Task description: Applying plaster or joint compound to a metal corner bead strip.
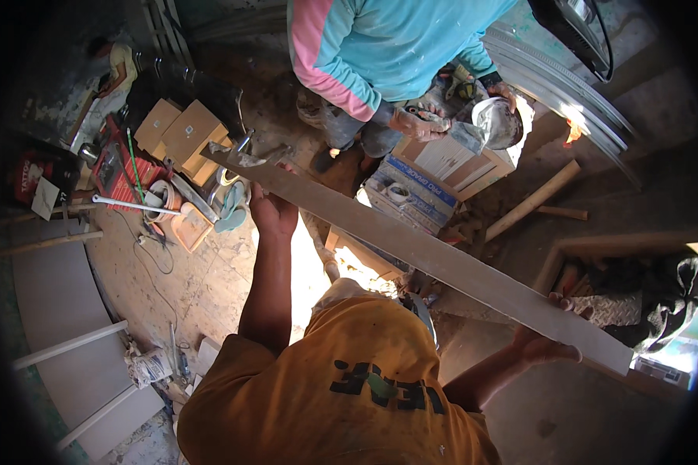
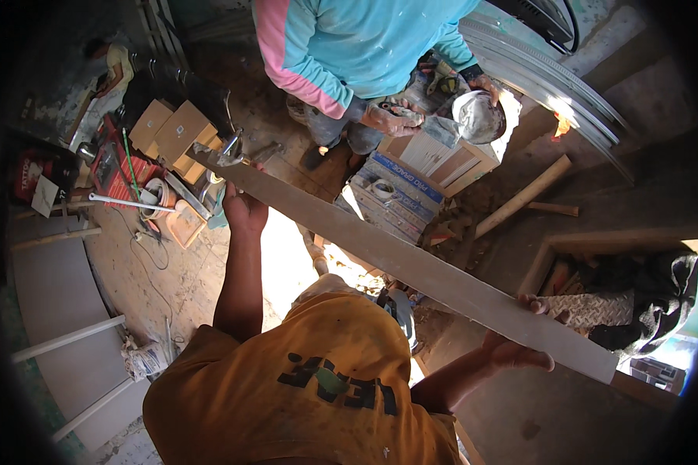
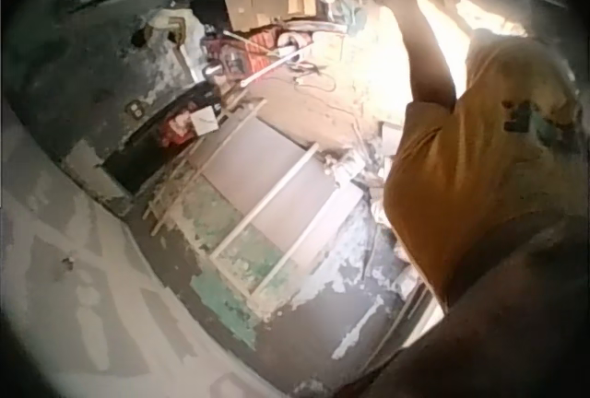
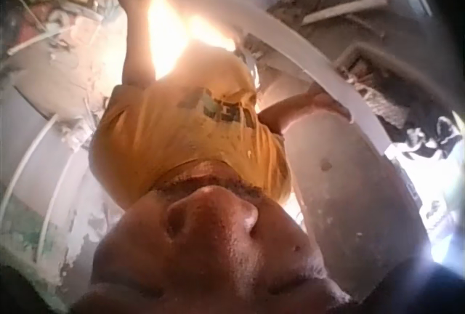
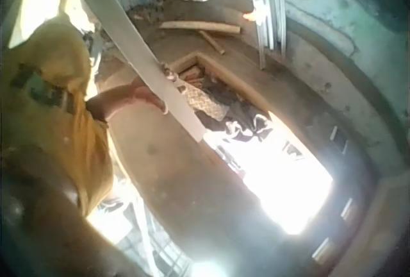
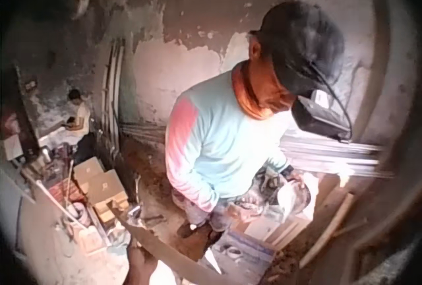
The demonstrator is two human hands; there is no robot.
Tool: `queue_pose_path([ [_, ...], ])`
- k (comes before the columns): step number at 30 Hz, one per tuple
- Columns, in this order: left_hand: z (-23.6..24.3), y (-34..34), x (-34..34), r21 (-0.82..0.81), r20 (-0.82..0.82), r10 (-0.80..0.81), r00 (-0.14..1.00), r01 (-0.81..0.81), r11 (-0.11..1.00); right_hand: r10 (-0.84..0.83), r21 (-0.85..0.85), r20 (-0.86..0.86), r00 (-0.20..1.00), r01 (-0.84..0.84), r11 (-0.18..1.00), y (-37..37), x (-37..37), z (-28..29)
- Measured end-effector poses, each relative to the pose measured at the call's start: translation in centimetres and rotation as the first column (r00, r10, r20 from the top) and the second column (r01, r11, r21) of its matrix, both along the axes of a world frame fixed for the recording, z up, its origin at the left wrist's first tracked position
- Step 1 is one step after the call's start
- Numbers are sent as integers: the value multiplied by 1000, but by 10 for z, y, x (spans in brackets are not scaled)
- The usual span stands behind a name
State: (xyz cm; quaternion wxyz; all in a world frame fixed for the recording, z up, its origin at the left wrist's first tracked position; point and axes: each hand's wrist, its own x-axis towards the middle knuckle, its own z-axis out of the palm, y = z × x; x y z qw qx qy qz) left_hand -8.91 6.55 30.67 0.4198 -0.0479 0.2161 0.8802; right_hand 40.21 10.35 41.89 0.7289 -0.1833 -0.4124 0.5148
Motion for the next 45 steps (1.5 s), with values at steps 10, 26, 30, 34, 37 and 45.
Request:
queue_pose_path([
  [10, -7, -1, 1, 20, 167, 24, 986, -27, 999, -2, -91, 34, 999, 5, 996, 1, 6, 2],
  [26, -25, 9, 1, -18, 54, 119, 991, -118, 993, -3, -37, 136, 991, 8, 999, 14, 5, 6],
  [30, -18, 10, 0, -20, 49, 102, 994, -101, 995, 31, -21, 136, 990, -28, 999, 16, 2, 9],
  [34, -7, 13, -2, -23, 25, 116, 993, -115, 993, 59, 52, 153, 986, -68, 996, 16, -35, 31],
  [37, -17, 12, -9, -75, 59, 154, 986, -150, 986, 22, -17, 113, 993, -20, 1000, 18, -13, 14],
  [45, -3, 9, -5, -120, 17, 135, 991, -132, 984, 21, 76, 173, 985, -34, 997, 10, -30, 22],
])
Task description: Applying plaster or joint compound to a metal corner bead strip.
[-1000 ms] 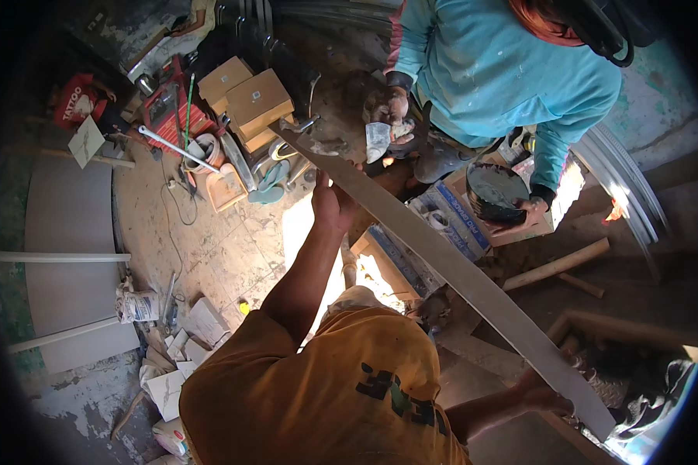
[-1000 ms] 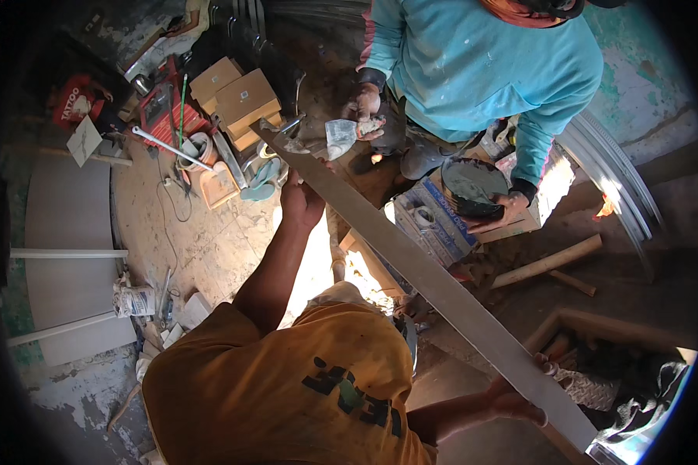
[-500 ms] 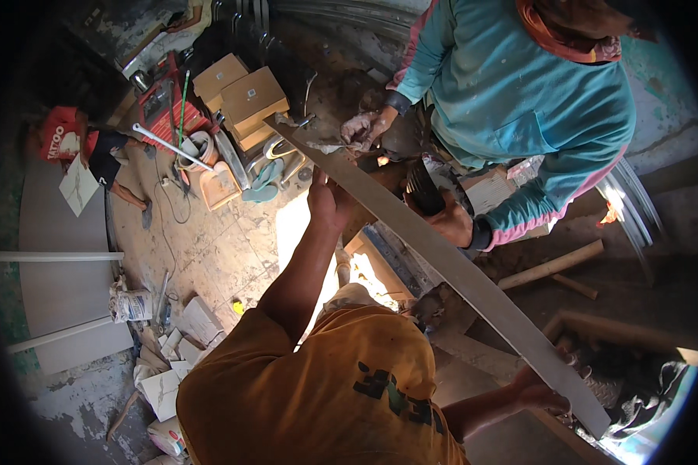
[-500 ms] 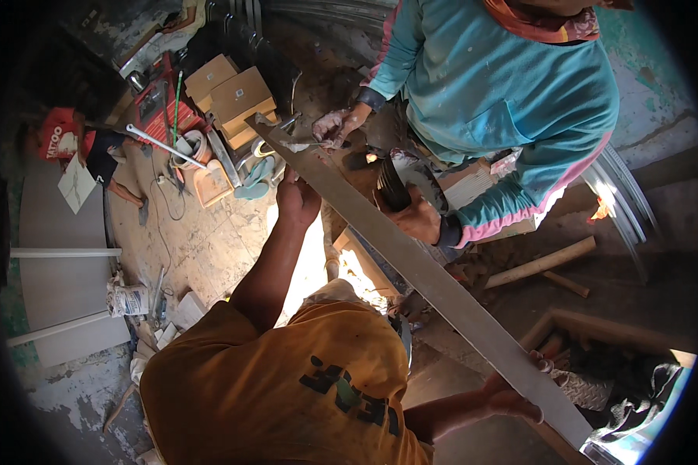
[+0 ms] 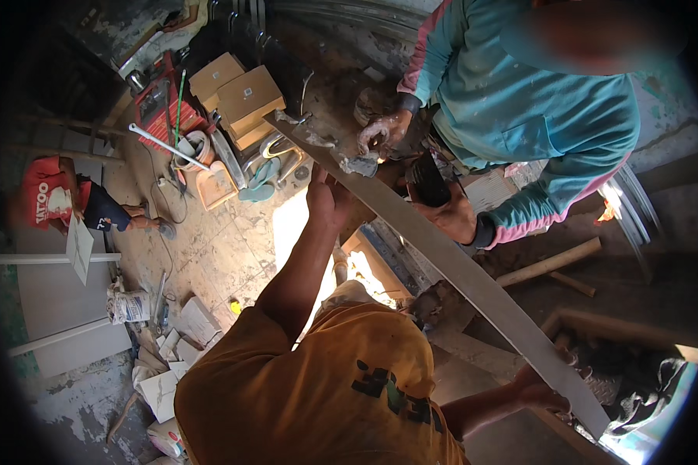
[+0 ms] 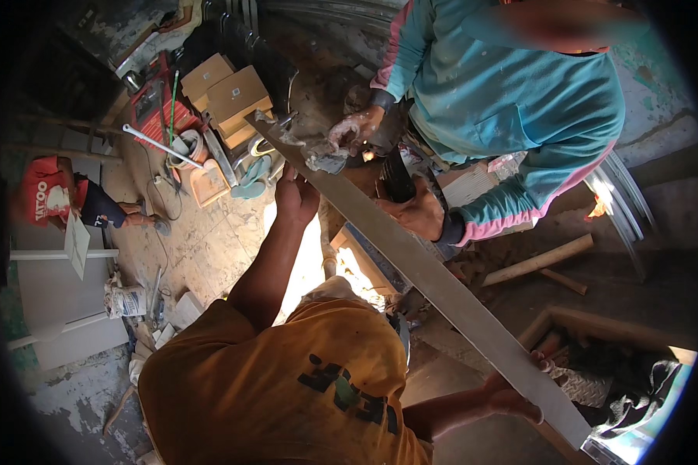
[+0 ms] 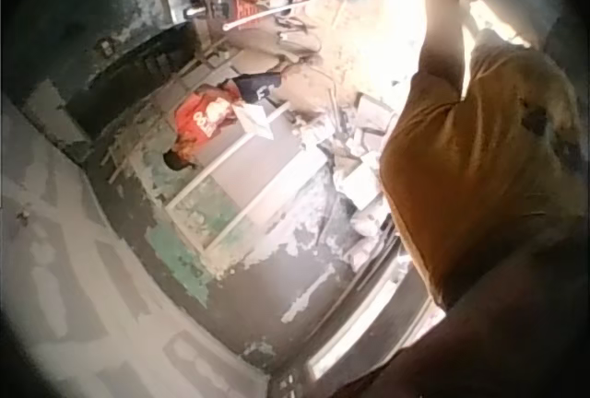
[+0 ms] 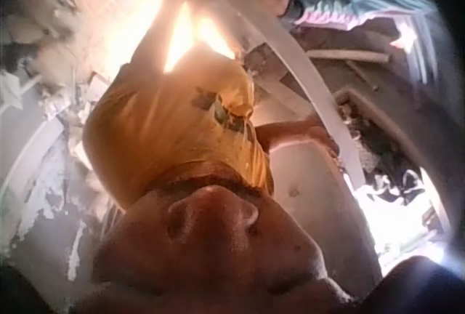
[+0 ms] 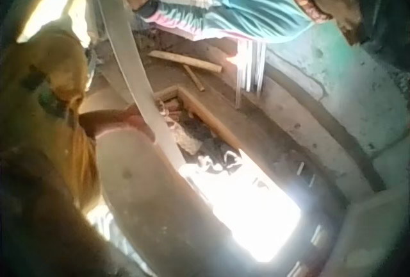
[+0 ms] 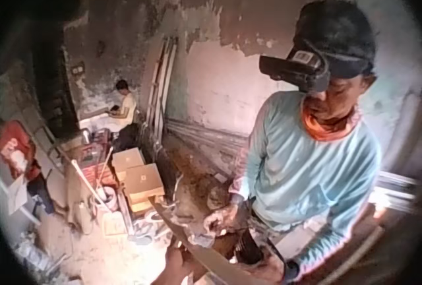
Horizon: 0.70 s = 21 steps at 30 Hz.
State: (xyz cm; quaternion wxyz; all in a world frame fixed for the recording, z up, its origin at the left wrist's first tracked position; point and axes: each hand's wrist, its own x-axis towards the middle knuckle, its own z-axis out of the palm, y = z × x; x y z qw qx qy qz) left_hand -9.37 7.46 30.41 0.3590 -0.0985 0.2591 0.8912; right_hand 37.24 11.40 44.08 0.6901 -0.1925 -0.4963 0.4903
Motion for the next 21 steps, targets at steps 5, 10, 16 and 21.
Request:
queue_pose_path([
  [5, -2, 2, 2, 37, 0, -18, 1000, 18, 999, -12, 71, 47, 999, 9, 997, -8, -5, 11],
  [10, -5, -3, 2, 73, 34, -21, 999, 18, 997, 30, -61, -63, 998, -34, 998, -7, 31, -8],
  [16, -7, -10, 0, 66, 4, -7, 1000, 6, 998, 34, -84, -104, 994, -43, 996, -10, 29, -14],
  [21, 0, -15, 8, 34, 11, 14, 1000, -14, 999, 41, -84, -114, 993, -51, 995, -9, 36, -21],
])
